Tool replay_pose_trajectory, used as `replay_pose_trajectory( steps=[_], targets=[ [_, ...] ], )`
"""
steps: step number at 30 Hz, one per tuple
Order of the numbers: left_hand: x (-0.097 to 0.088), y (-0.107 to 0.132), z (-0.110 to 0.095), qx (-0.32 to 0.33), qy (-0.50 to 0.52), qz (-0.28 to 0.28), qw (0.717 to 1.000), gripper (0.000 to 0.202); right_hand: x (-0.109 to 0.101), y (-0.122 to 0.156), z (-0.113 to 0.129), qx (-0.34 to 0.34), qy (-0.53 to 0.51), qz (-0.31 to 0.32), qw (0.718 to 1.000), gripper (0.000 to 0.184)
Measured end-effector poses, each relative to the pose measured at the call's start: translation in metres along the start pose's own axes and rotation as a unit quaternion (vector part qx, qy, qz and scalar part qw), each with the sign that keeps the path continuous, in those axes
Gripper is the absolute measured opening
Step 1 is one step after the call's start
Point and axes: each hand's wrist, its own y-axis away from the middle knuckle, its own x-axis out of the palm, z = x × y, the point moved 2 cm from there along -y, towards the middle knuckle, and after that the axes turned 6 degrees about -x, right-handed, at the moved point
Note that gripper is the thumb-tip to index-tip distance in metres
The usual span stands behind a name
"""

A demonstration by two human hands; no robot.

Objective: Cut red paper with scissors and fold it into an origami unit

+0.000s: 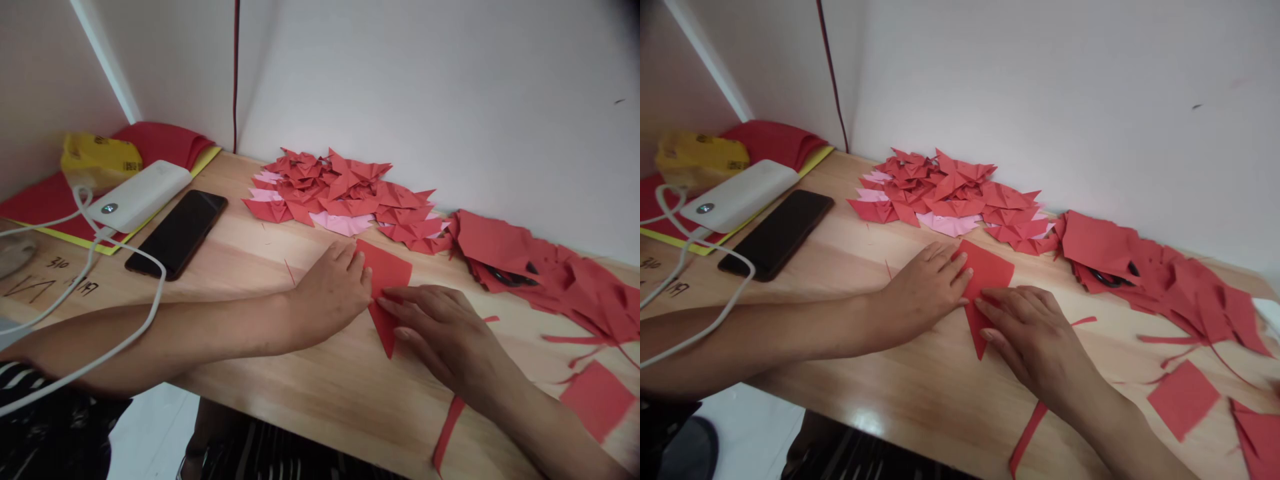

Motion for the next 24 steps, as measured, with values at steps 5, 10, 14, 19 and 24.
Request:
replay_pose_trajectory(
  steps=[5, 10, 14, 19, 24],
  targets=[
    [0.005, -0.002, 0.003, -0.016, 0.022, 0.007, 1.0, 0.044, -0.001, -0.001, 0.002, 0.001, -0.005, 0.003, 1.0, 0.03],
    [0.006, -0.002, 0.004, -0.017, 0.037, -0.006, 0.999, 0.044, 0.001, -0.003, 0.008, -0.043, -0.006, -0.005, 0.999, 0.034],
    [0.008, -0.002, 0.005, -0.01, 0.038, -0.017, 0.999, 0.041, 0.005, -0.004, 0.011, -0.069, -0.008, -0.007, 0.998, 0.04],
    [0.012, -0.003, 0.008, -0.012, 0.051, -0.018, 0.998, 0.037, 0.008, -0.007, 0.011, -0.041, -0.001, 0.017, 0.999, 0.044],
    [0.013, -0.004, 0.01, -0.014, 0.059, -0.018, 0.998, 0.033, 0.008, -0.008, 0.012, -0.032, 0.0, 0.034, 0.999, 0.046]
  ],
)
